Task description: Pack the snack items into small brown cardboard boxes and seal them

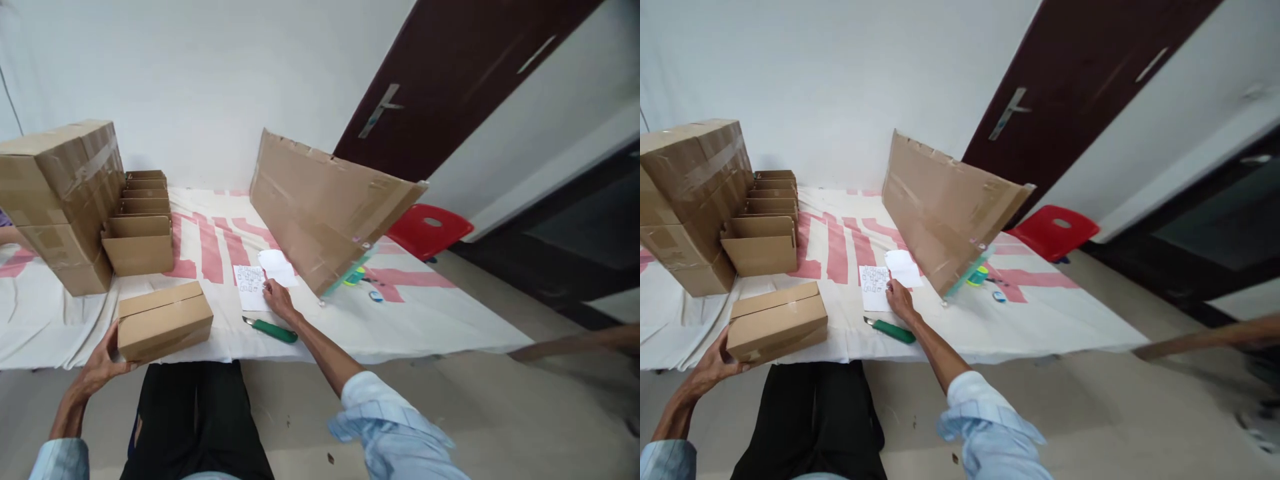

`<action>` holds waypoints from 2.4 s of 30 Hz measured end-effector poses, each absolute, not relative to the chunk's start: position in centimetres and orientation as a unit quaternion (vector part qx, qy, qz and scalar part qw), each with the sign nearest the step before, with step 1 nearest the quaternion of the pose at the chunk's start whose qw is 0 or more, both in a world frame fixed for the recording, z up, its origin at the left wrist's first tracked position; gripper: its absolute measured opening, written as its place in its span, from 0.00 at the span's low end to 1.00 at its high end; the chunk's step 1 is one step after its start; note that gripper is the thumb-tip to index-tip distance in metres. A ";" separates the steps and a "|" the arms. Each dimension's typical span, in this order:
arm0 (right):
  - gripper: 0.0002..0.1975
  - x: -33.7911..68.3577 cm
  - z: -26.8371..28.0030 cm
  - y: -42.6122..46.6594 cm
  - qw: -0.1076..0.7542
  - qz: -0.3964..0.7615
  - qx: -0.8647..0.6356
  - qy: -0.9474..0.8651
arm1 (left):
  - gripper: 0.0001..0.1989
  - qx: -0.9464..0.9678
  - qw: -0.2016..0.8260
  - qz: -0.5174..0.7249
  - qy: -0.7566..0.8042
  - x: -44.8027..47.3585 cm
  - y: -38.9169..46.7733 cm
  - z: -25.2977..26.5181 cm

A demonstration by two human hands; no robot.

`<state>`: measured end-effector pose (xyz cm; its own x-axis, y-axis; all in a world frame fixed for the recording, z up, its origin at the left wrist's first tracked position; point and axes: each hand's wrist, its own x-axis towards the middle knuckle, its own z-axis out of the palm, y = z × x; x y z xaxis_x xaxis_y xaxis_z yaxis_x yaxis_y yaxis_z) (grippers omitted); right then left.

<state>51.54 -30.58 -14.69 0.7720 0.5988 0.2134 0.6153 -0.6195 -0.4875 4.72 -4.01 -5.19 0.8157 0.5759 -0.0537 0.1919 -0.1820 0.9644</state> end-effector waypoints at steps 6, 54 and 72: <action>0.11 51.2 -15.0 -29.9 0.288 0.005 -0.889 -0.356 | 0.60 0.760 0.551 0.169 0.300 4.9 -4.4 -4.4; 0.18 36.4 -1.2 -33.5 0.402 0.104 -0.745 -0.523 | 0.46 0.743 0.575 0.286 0.189 5.6 -5.8 -5.5; 0.15 35.2 6.3 -23.4 0.241 0.137 -0.653 -0.704 | 0.48 0.739 0.581 0.283 0.190 5.8 -5.3 -6.4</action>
